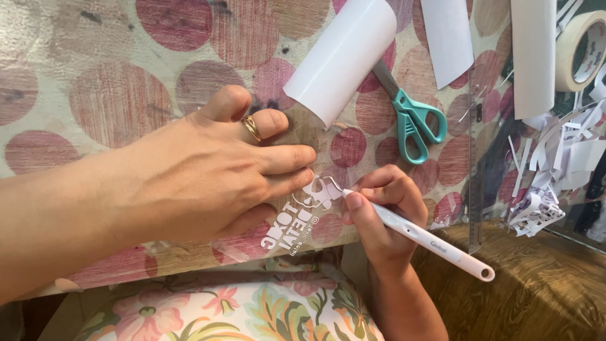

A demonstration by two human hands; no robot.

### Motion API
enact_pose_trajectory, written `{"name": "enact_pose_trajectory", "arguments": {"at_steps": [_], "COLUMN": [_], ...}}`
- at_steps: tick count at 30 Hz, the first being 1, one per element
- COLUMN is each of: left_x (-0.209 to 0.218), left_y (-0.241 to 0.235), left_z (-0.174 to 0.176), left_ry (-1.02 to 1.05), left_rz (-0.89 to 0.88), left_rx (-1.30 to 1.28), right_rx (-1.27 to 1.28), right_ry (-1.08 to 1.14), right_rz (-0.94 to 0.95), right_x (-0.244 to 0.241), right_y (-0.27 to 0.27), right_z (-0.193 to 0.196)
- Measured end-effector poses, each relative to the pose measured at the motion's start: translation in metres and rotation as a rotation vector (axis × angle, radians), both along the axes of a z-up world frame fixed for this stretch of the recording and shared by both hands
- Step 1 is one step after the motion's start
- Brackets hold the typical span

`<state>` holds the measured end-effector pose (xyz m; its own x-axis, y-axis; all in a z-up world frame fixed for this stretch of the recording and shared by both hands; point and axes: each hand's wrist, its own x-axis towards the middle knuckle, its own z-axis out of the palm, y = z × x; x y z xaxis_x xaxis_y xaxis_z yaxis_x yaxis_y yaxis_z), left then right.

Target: Weeding excess vinyl from a cut-out design using a weeding tool

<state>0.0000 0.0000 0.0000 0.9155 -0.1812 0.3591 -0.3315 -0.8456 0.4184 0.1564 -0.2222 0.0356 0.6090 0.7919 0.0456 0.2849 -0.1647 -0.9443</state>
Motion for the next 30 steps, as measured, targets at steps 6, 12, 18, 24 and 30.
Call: {"name": "enact_pose_trajectory", "arguments": {"at_steps": [6,12,18,24,30], "left_x": [0.000,0.000,0.000,0.000,0.000], "left_y": [0.000,0.000,-0.001,-0.002,-0.001], "left_z": [0.003,0.002,-0.004,-0.003,-0.003], "left_ry": [0.003,0.026,0.010,0.021,0.003], "left_rz": [0.004,0.046,-0.017,0.002,-0.032], "left_rx": [-0.003,0.046,-0.019,0.001,-0.021], "right_rx": [-0.025,0.000,-0.041,-0.031,-0.049], "right_ry": [-0.098,-0.051,-0.108,-0.027,-0.013], "right_rz": [0.022,0.005,0.018,0.002,0.017], "right_x": [0.000,-0.001,0.000,0.001,0.002], "right_y": [0.001,0.000,-0.002,-0.003,-0.001], "right_z": [0.000,-0.001,0.000,-0.001,0.002]}}
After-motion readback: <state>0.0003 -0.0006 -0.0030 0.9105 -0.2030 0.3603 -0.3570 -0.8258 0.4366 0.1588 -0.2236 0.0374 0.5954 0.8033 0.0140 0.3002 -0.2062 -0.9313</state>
